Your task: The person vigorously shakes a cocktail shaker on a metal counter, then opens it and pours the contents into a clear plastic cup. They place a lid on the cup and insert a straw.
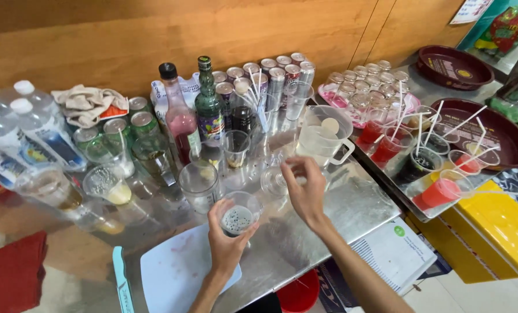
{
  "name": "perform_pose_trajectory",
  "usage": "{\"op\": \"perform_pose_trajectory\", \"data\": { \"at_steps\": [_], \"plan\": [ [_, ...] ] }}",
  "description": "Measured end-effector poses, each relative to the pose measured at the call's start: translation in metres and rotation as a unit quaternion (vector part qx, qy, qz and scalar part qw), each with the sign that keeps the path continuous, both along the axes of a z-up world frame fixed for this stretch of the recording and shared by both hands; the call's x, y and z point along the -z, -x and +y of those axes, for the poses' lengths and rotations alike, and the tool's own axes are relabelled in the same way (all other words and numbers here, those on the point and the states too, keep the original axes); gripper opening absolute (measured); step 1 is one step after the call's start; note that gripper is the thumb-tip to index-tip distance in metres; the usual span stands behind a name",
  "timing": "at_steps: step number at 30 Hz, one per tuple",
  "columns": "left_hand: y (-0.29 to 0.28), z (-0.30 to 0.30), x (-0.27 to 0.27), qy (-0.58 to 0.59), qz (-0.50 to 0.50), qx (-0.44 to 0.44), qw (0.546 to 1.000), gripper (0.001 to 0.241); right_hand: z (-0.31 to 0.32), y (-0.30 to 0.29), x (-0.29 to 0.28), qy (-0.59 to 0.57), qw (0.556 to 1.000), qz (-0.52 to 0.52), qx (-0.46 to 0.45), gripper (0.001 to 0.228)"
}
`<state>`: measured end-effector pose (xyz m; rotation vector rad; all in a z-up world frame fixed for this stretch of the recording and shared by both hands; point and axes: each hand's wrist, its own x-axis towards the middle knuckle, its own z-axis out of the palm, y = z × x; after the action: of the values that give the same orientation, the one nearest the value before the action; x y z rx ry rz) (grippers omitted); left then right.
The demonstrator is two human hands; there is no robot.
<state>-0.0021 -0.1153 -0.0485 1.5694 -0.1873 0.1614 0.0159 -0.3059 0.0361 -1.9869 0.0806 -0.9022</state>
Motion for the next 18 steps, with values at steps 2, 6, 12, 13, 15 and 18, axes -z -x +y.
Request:
{"op": "perform_pose_trajectory", "data": {
  "at_steps": [2,6,12,13,15,18],
  "plan": [
    [-0.001,0.001,0.006,0.002,-0.008,-0.014,1.0,0.089,-0.009,-0.026,-0.011,-0.029,0.999,0.004,-0.019,0.016],
    [-0.005,0.004,0.013,-0.017,-0.001,-0.006,1.0,0.087,-0.034,-0.094,-0.042,-0.034,0.999,-0.032,-0.027,0.005],
    [-0.007,0.005,0.026,-0.034,0.069,-0.013,0.997,0.093,-0.058,-0.216,-0.074,-0.04,0.995,0.085,-0.014,0.017],
    [-0.007,0.005,0.03,-0.028,0.068,-0.018,0.997,0.092,-0.062,-0.24,-0.073,0.003,0.989,0.148,-0.012,0.016],
    [-0.008,0.006,0.037,-0.019,0.058,-0.022,0.998,0.092,-0.073,-0.281,-0.053,0.078,0.988,0.131,-0.011,0.018],
    [-0.008,0.005,0.034,-0.014,0.083,-0.033,0.996,0.093,-0.075,-0.318,-0.039,0.183,0.974,0.132,0.013,0.021]
  ]
}}
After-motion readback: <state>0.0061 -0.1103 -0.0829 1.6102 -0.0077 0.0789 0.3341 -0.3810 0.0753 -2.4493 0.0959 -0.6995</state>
